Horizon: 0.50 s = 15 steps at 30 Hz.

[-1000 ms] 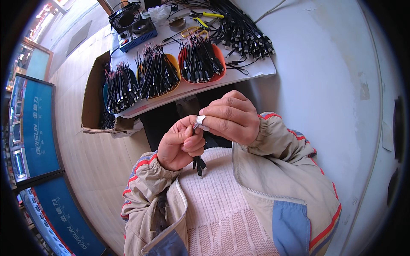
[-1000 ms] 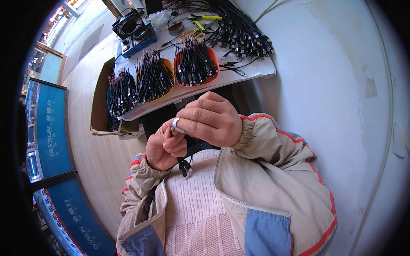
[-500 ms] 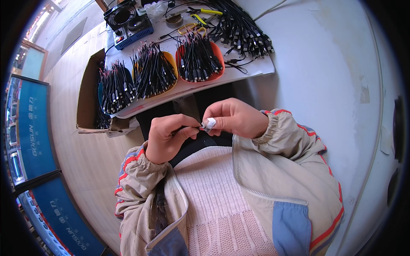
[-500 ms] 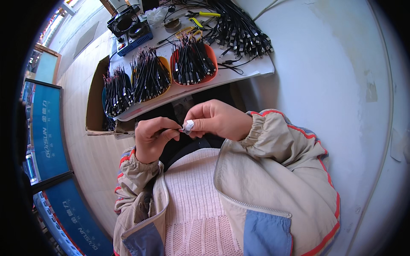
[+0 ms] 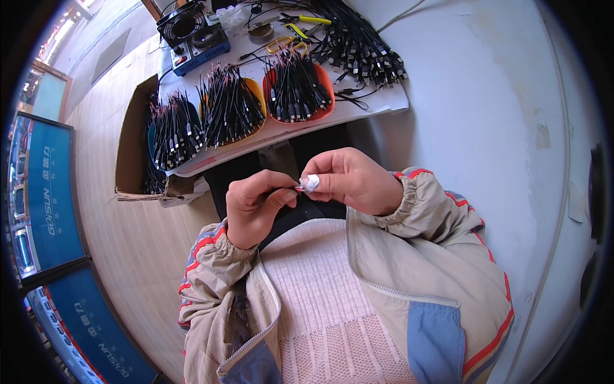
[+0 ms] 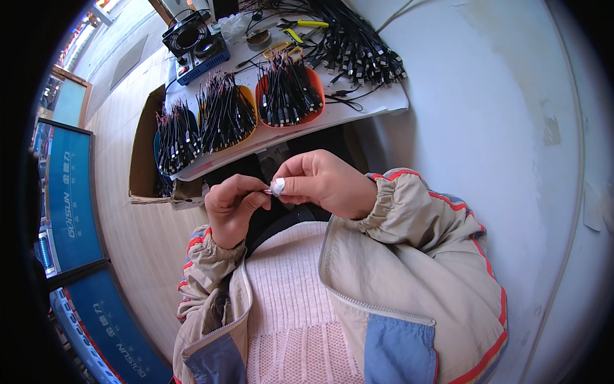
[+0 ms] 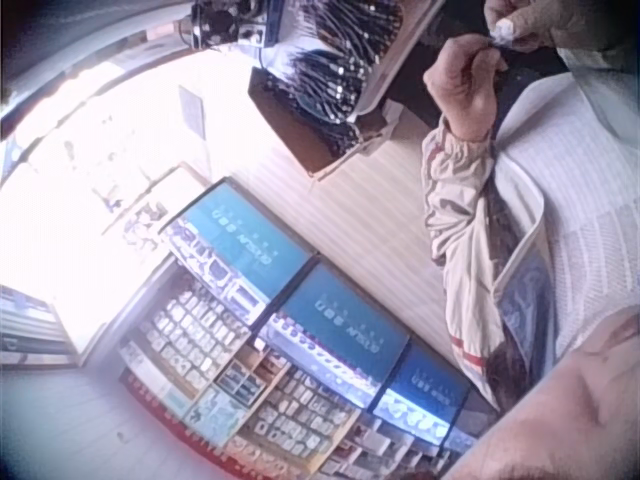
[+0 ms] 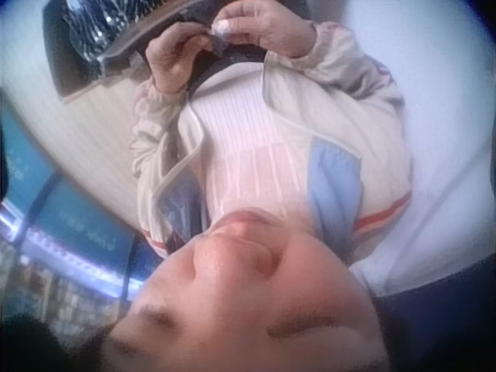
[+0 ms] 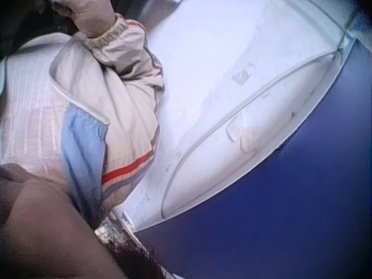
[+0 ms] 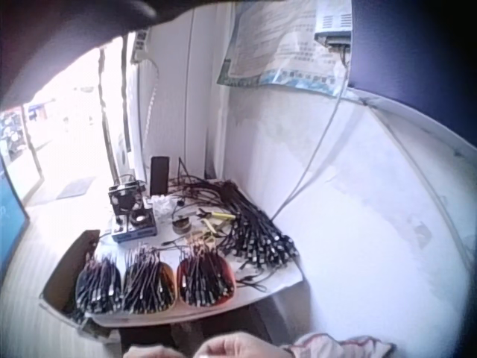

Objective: The person repeatedly picks up black cables, attaches small white connectors to their ends, and places the finished cables into a cardboard box. The process is performed one at a time in a repetitive cycle.

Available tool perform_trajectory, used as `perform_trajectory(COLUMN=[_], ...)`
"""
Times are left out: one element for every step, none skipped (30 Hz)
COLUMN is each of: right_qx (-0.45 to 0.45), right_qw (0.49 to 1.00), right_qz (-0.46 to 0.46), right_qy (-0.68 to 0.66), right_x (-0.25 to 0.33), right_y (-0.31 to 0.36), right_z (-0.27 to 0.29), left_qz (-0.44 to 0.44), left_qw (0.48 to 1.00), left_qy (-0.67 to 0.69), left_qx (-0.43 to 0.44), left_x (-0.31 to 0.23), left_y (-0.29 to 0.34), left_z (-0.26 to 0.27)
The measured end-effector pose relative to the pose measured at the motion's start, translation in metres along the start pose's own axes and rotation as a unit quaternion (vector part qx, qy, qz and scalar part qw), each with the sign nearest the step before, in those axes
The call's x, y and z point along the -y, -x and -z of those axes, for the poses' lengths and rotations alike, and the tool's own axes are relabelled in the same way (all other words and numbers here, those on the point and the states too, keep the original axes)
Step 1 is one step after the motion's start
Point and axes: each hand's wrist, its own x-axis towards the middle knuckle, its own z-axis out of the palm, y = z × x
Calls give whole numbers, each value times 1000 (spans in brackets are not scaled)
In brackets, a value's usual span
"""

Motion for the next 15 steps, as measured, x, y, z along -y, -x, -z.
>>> perform_trajectory(right_qx=[10,37,53,31,7,-18,-26,-18,-13,-5,-10,-11,-12,-16,-12], right_qw=[999,997,998,989,963,919,887,871,855,838,829,818,808,802,817], right_qz=[-12,-12,32,121,211,299,360,381,405,433,443,458,472,474,465], right_qy=[-33,-71,-21,78,170,258,287,309,323,334,342,348,353,362,341], right_x=[1,1,2,2,3,2,3,3,3,3,3,4,4,3,3], right_y=[0,0,-1,-2,-4,-5,-6,-7,-8,-9,-9,-9,-8,-7,-6], right_z=[0,-1,0,0,0,1,2,2,2,2,2,2,1,-1,-2], left_qz=[14,23,49,77,103,126,147,171,182,192,200,207,211,214,213], left_qw=[998,992,969,945,914,872,843,839,827,811,806,802,791,795,793], left_qy=[62,121,240,317,392,469,508,510,521,538,541,543,554,549,553], left_qx=[1,-3,5,23,37,55,95,86,104,125,133,140,151,144,140], left_x=[0,0,1,1,3,3,4,4,5,5,5,4,4,3,2], left_y=[0,0,-1,-1,-2,-2,-3,-2,-2,-3,-4,-4,-5,-6,-7], left_z=[0,0,0,-1,-2,-3,-3,-6,-8,-9,-9,-10,-11,-12,-14])
